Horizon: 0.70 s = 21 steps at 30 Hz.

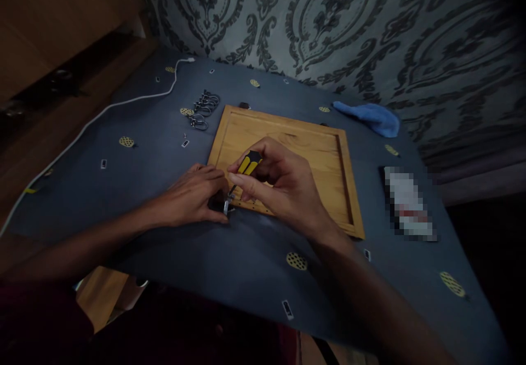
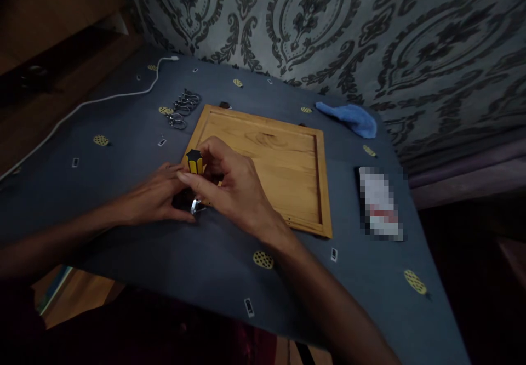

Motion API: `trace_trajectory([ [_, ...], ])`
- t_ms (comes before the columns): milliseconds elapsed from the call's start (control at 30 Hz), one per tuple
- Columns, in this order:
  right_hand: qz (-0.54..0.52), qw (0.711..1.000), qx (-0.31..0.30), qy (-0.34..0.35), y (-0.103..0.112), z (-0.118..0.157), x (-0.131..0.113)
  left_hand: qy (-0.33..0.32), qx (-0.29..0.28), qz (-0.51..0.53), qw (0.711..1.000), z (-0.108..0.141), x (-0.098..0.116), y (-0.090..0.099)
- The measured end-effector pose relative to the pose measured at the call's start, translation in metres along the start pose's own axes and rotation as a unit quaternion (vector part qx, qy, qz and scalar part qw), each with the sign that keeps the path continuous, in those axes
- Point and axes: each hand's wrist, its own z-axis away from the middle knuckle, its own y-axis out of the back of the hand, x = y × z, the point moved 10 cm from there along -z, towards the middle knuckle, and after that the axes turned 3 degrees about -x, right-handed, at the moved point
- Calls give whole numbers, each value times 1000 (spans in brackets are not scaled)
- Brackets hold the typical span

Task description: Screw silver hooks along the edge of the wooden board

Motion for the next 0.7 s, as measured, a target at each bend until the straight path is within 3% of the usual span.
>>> trace_trajectory([
  [167,14,996,-90,23,-7,0,-10,-6,4,3,1000,1,2,2],
  [233,26,994,-100,22,-8,0,-10,-5,5,4,1000,0,2,2],
  [400,76,996,-37,35,-3,-2,-8,5,-4,-5,1000,0,1,1],
  [567,84,993,64,48,12,2,-7,7,-10,-5,1000,1,1,2],
  [700,101,991,74,37,16,3,-5,-1,-5,-5,1000,1,3,4],
])
